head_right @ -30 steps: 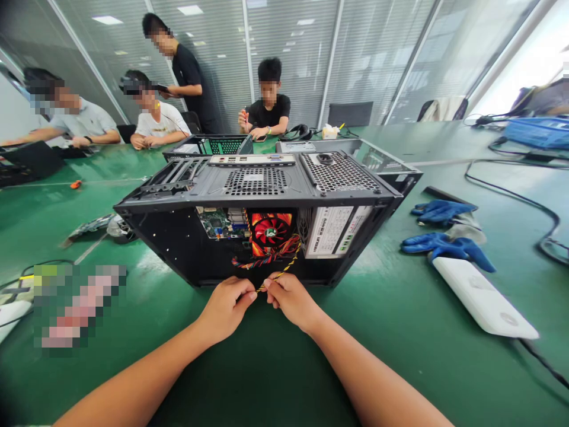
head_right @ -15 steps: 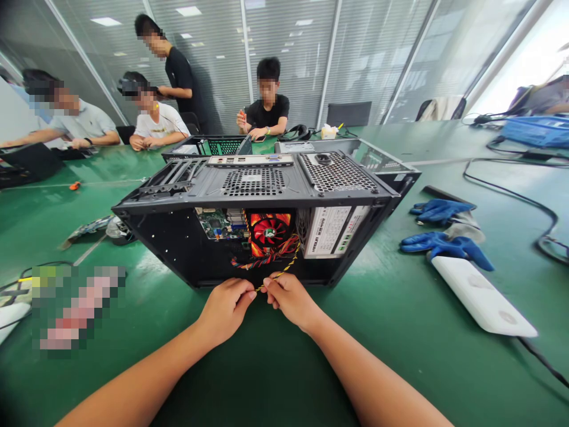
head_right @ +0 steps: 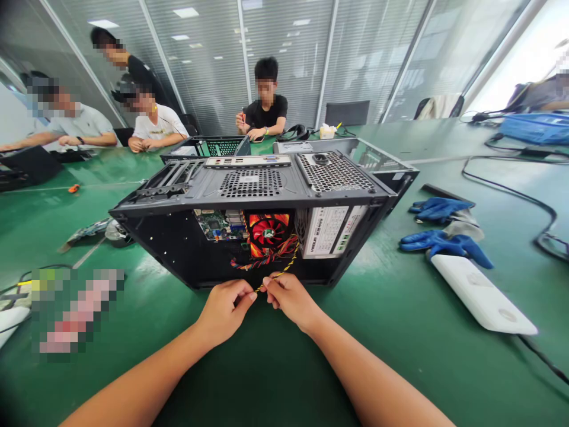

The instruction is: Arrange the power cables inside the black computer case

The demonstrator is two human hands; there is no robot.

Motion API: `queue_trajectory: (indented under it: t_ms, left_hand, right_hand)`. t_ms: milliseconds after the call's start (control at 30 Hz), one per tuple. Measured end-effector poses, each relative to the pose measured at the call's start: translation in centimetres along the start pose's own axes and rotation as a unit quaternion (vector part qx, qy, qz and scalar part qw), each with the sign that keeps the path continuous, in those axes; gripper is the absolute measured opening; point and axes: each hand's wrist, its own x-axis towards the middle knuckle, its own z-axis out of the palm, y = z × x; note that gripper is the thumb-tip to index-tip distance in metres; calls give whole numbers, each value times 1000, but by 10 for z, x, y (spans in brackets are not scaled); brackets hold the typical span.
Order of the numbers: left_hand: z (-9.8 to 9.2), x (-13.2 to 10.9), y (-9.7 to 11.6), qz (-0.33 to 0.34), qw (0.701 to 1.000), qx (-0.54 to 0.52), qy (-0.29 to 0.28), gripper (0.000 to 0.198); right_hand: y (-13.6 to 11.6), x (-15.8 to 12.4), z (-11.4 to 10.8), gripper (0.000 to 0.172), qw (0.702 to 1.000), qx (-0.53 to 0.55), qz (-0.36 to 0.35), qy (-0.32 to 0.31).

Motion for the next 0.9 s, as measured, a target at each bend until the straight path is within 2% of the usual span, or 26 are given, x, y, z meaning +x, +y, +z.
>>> queue_trajectory:
  t_ms: [100, 400, 633, 900]
  left_hand:
    - [0, -1, 0, 7, 1000, 15, -2, 16]
    - [0, 2, 2, -21, 998, -47, -24, 23]
    - [1, -1, 3, 10, 1000, -10, 22, 19]
    - [0, -1, 4, 19, 1000, 24, -6, 21]
  right_hand:
    - [0, 0, 0, 46, 1000, 5, 5, 6]
    - [1, -1, 1, 49, 1000, 6, -2, 21]
    - [-1, -2, 0, 43, 998, 47, 30, 23]
    - [-2, -1, 0, 48, 999, 36, 18, 16]
